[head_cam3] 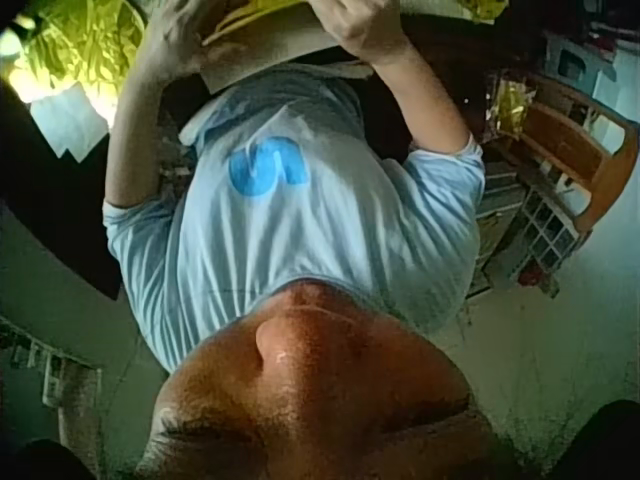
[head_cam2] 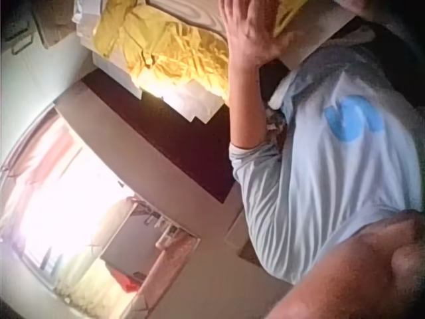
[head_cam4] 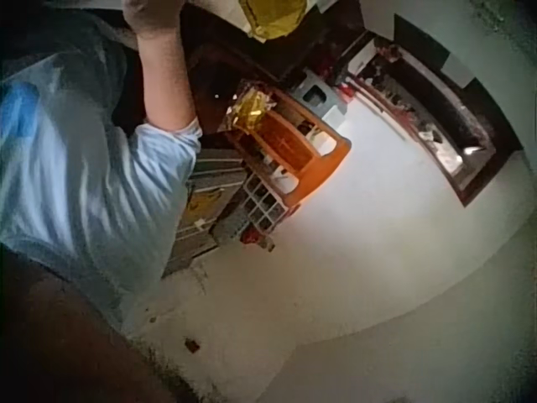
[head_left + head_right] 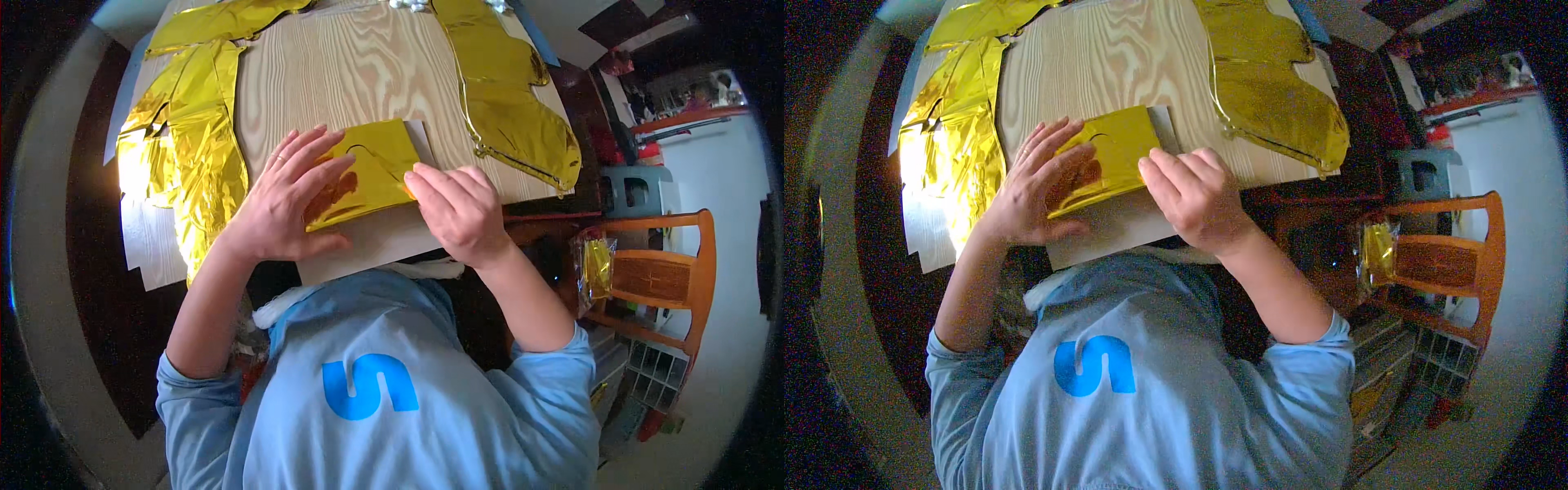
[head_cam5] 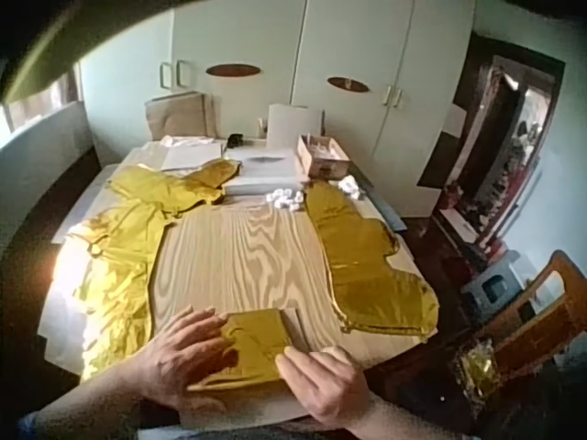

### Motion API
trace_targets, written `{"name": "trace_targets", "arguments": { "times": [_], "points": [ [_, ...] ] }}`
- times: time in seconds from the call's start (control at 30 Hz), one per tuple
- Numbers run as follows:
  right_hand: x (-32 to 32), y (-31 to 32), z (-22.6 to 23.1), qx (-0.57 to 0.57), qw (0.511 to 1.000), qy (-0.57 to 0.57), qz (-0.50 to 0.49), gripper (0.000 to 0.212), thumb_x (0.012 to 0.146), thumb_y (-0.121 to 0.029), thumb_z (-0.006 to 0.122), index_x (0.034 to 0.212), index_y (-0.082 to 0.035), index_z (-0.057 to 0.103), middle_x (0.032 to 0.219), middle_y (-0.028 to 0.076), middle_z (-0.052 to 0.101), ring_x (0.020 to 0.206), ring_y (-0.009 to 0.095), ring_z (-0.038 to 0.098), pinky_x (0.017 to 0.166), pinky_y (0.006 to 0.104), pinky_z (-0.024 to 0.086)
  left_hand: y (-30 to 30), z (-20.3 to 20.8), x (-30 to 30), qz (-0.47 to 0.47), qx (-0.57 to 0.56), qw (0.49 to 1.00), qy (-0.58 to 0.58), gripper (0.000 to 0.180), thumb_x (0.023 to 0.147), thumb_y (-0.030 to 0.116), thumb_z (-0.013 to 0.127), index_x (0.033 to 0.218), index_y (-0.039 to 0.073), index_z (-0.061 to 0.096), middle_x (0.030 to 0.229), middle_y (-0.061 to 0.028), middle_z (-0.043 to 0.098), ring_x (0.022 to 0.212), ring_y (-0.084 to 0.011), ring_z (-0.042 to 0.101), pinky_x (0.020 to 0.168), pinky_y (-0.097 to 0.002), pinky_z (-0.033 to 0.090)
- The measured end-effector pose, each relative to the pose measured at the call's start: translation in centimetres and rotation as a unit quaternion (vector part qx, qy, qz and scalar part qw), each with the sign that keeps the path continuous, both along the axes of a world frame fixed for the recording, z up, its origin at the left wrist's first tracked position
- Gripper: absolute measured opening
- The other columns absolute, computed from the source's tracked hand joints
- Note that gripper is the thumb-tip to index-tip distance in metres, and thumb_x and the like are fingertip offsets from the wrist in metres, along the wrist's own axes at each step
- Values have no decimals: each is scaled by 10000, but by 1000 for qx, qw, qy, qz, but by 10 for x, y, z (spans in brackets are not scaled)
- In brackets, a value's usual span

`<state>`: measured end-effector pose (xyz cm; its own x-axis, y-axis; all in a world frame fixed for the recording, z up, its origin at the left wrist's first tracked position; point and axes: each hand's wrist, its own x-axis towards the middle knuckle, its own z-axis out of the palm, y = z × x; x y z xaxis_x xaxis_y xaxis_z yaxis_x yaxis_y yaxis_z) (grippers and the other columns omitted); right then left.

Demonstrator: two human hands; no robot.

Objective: Folding gold foil sheets into smaller squares on a wooden board.

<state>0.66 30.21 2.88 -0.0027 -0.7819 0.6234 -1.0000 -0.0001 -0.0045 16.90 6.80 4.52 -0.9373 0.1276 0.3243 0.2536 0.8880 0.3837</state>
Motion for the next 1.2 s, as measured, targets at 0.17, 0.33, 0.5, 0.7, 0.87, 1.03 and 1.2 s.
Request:
{"name": "trace_targets", "arguments": {
  "times": [0.17,0.33,0.5,0.7,0.87,1.03,1.2],
  "points": [
    [2,-2,-1,-14,1000,-20,9,247,828,-91,652,1049,14,687,1031,154,699,767,242,660,678,359,510,-1,-24,5,23,-57,988,144,380,764,104,765,1126,38,671,1155,-109,645,1090,-299,630,942,-449,510],
    [6,2,-7,-7,999,-39,19,220,823,-41,711,1038,5,699,1025,139,707,758,229,664,652,343,504,1,-28,7,19,-111,977,182,319,767,93,751,1073,24,696,1072,-89,665,1017,-259,663,869,-406,548],
    [2,5,-9,-7,1000,-21,19,196,830,-57,704,1014,8,689,1004,136,697,744,230,657,642,344,504,1,-28,10,16,-120,980,160,330,777,84,738,1097,17,697,1092,-96,658,1025,-261,662,860,-395,555],
    [0,9,-8,18,999,-1,31,203,831,-76,683,1015,10,680,1014,134,692,774,232,657,674,346,517,0,-36,14,11,-105,989,102,398,743,70,731,1137,25,694,1192,-117,660,1107,-296,644,934,-407,550],
    [-5,8,-7,36,998,20,54,206,833,-97,658,1007,10,679,1044,144,693,863,255,679,744,360,542,2,-35,14,4,-103,991,86,356,785,77,751,1133,28,695,1185,-107,658,1112,-304,641,928,-402,553],
    [-5,8,-5,76,995,30,59,189,842,-110,650,985,11,675,1043,160,703,954,271,695,781,372,549,3,-28,13,-9,-108,991,74,331,809,88,750,1129,24,691,1189,-106,646,1114,-317,640,912,-404,559],
    [-5,6,1,102,992,34,63,177,847,-117,654,968,11,671,1030,166,708,950,276,699,790,377,551,5,-30,15,3,-107,993,59,361,809,84,750,1154,14,673,1202,-110,633,1127,-327,633,913,-417,559]
  ]
}}
